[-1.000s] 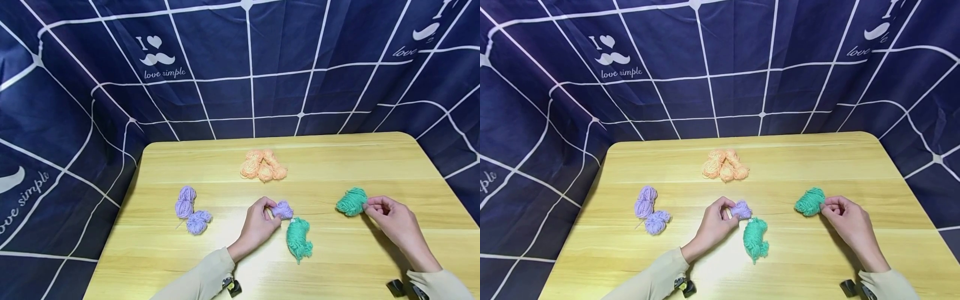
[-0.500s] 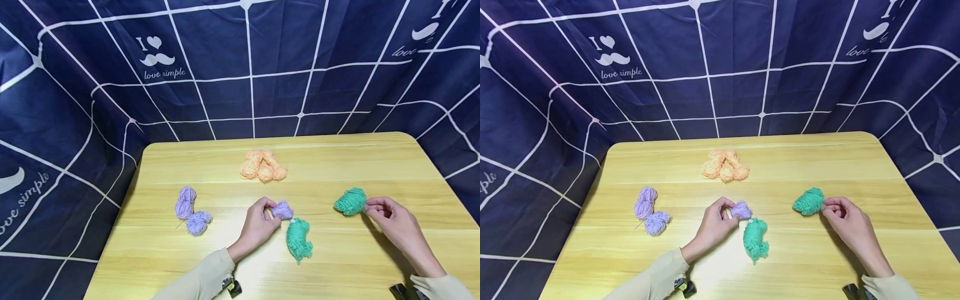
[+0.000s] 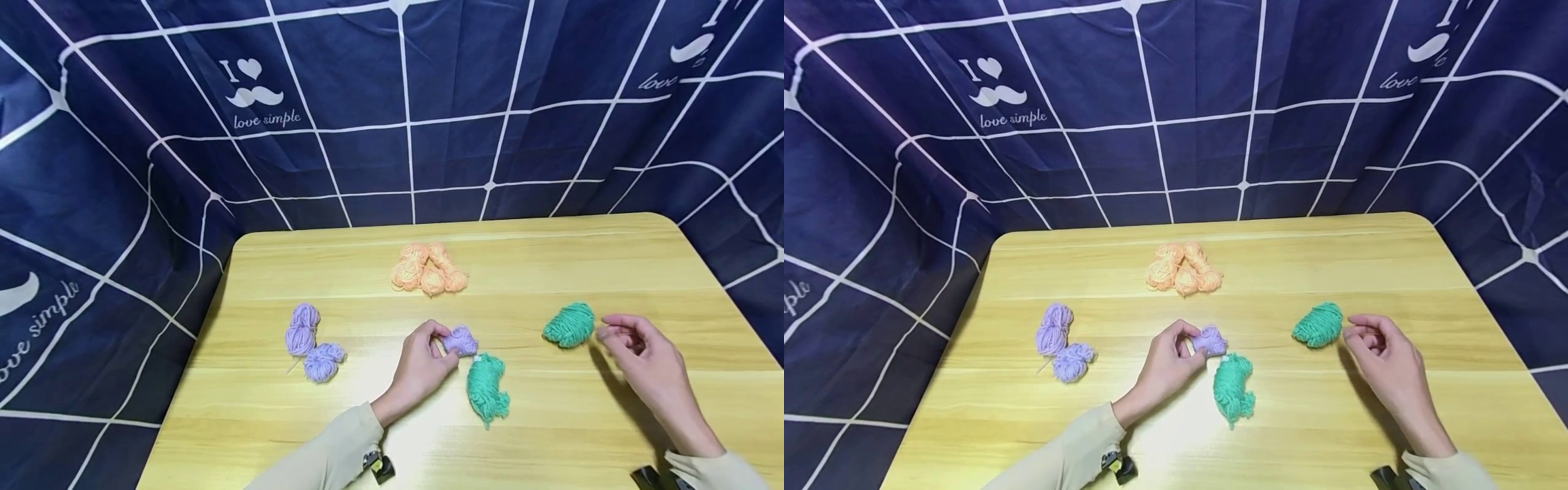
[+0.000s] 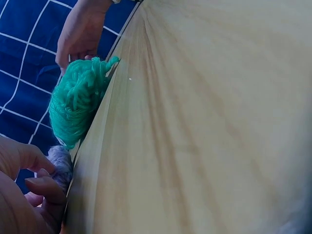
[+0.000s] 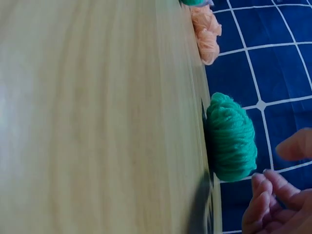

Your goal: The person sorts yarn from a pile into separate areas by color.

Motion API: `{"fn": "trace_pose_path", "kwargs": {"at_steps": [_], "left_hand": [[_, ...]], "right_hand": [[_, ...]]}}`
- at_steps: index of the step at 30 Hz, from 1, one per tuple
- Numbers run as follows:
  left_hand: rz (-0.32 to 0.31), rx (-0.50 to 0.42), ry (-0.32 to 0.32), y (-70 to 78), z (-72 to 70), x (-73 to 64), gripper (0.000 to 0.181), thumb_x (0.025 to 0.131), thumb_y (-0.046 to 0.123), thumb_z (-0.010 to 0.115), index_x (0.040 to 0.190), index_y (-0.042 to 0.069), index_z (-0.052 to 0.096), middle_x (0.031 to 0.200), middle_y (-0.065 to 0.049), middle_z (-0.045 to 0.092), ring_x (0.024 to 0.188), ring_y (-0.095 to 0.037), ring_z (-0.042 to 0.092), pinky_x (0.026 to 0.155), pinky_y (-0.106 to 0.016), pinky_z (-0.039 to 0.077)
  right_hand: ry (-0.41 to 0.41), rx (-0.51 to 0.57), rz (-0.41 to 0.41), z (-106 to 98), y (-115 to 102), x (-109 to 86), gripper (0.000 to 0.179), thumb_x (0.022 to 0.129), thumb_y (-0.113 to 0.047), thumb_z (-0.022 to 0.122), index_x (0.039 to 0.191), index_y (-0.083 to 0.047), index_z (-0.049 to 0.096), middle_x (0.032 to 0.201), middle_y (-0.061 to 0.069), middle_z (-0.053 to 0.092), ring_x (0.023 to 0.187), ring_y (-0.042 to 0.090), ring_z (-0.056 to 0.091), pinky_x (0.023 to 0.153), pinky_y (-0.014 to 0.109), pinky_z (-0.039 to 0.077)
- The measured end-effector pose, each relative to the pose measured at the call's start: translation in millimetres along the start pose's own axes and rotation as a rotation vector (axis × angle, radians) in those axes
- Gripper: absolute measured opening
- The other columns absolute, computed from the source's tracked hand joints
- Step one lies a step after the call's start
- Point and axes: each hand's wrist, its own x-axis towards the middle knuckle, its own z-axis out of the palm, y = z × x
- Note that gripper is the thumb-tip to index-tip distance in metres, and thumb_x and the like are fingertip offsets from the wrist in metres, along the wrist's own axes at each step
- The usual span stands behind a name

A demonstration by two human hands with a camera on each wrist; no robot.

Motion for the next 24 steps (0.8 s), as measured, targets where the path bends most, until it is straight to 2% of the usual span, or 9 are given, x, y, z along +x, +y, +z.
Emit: {"fn": "trace_pose_path", "kwargs": {"at_steps": [7, 17, 24], "left_hand": [[-0.005, 0.004, 0.003, 1.3, 0.2, 0.4, 0.031, 0.082, -0.005, 0.083, 0.109, 0.005, 0.072, 0.073, 0.005, 0.056, 0.059, -0.003, 0.049, 0.051, -0.022, 0.044], [0.001, 0.005, 0.005, 2.1, 0.3, -0.5, 0.031, 0.081, -0.005, 0.083, 0.109, 0.005, 0.072, 0.073, 0.004, 0.056, 0.059, -0.003, 0.048, 0.051, -0.022, 0.043], [0.083, 0.016, 0.029, -5.8, 1.9, 0.1, 0.029, 0.081, -0.001, 0.082, 0.107, 0.006, 0.071, 0.073, 0.006, 0.056, 0.059, -0.004, 0.049, 0.049, -0.022, 0.044]], "right_hand": [[0.006, 0.12, -0.043, 6, -6, -1.8, 0.025, 0.105, -0.016, 0.075, 0.127, -0.005, 0.069, 0.09, -0.008, 0.065, 0.077, 0.005, 0.056, 0.065, 0.015, 0.046], [-0.049, 0.181, -0.066, 16, -16, -11.4, 0.027, 0.104, -0.011, 0.075, 0.128, 0.001, 0.069, 0.091, -0.004, 0.068, 0.077, 0.006, 0.058, 0.064, 0.017, 0.048], [-0.095, 0.221, -0.094, 26, -22, -17.2, 0.026, 0.105, -0.008, 0.074, 0.127, 0.003, 0.069, 0.095, -0.002, 0.07, 0.078, 0.008, 0.061, 0.066, 0.018, 0.05]]}}
